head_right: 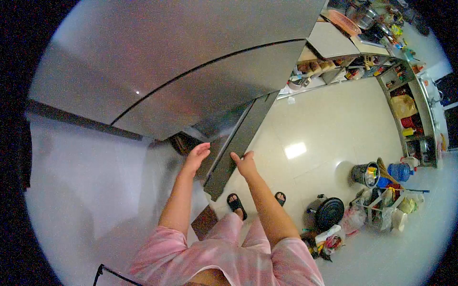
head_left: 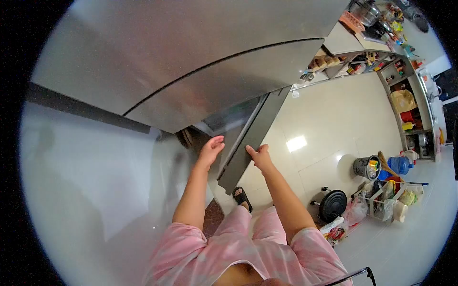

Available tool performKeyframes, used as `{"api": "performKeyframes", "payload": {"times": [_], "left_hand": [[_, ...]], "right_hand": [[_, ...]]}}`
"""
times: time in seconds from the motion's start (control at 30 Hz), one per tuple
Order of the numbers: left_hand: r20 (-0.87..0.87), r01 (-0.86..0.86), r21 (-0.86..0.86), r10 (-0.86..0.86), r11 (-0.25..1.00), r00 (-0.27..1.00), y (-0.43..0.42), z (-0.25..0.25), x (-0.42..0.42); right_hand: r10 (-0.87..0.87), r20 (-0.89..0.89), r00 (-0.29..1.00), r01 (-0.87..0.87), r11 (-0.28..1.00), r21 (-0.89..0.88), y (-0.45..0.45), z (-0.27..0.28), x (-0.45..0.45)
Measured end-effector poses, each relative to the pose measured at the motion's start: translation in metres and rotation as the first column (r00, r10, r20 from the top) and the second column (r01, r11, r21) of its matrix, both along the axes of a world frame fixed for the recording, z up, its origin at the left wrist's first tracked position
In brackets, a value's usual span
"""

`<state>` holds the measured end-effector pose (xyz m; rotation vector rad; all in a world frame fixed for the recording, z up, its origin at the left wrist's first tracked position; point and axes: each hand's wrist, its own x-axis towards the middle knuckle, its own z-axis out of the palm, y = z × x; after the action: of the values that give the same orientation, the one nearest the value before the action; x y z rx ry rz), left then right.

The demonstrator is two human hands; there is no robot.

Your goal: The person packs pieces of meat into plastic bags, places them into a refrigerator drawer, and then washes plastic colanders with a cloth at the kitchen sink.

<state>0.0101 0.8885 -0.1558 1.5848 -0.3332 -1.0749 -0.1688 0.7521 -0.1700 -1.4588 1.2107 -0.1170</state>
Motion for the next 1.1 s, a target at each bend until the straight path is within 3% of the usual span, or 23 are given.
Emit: {"api": "performKeyframes", "payload": {"times": [0.03, 0.1, 0.17, 0.23, 0.33, 0.43, 0.47, 0.57, 0.7, 0.93, 1.03, 1.1], "left_hand": [[0.251, 0.047, 0.056, -0.06, 0.997, 0.966, 0.001, 0.023, -0.006], [0.679, 0.091, 0.188, -0.196, 0.978, 0.708, 0.0, 0.066, -0.026], [0.766, 0.147, 0.238, -0.278, 0.96, 0.579, 0.001, 0.078, -0.044], [0.887, 0.07, 0.375, -0.38, 0.924, 0.262, 0.007, 0.084, -0.058], [0.865, 0.013, 0.416, -0.399, 0.909, 0.304, 0.008, 0.094, -0.062], [0.694, 0.197, 0.384, -0.423, 0.902, 0.582, 0.003, 0.075, -0.045], [0.579, 0.182, 0.513, -0.495, 0.839, 0.648, -0.005, 0.075, -0.04], [0.658, 0.021, 0.558, -0.457, 0.83, 0.598, -0.016, 0.058, -0.016], [0.556, 0.058, 0.692, -0.582, 0.72, 0.594, -0.031, 0.058, 0.0], [0.571, 0.028, 0.711, -0.599, 0.703, 0.562, -0.048, 0.053, 0.019], [0.53, 0.231, 0.611, -0.608, 0.758, 0.591, -0.069, 0.059, 0.012], [0.397, 0.402, 0.512, -0.624, 0.759, 0.673, -0.099, 0.083, -0.01]], "right_hand": [[-0.009, 0.018, 1.0, 0.008, 0.998, 0.069, 0.002, 0.001, 0.007], [-0.032, 0.053, 0.998, 0.02, 0.979, 0.202, 0.006, 0.009, 0.018], [-0.032, 0.08, 0.996, 0.008, 0.961, 0.276, 0.015, 0.02, 0.014], [0.034, 0.065, 0.997, -0.049, 0.964, 0.261, 0.025, 0.019, 0.005], [0.031, 0.047, 0.998, -0.044, 0.954, 0.298, 0.029, 0.056, -0.02], [0.008, 0.068, 0.998, -0.032, 0.931, 0.363, 0.02, 0.091, -0.04], [-0.003, 0.081, 0.997, -0.029, 0.921, 0.39, 0.018, 0.098, -0.047], [-0.059, 0.145, 0.988, 0.004, 0.935, 0.354, 0.007, 0.113, -0.062], [-0.106, 0.178, 0.978, 0.036, 0.932, 0.36, -0.011, 0.146, -0.074], [-0.186, 0.214, 0.959, 0.104, 0.933, 0.345, -0.049, 0.174, -0.106], [-0.254, 0.24, 0.937, 0.173, 0.934, 0.312, -0.074, 0.192, -0.126], [-0.29, 0.282, 0.915, 0.202, 0.932, 0.302, -0.094, 0.199, -0.145]]}}
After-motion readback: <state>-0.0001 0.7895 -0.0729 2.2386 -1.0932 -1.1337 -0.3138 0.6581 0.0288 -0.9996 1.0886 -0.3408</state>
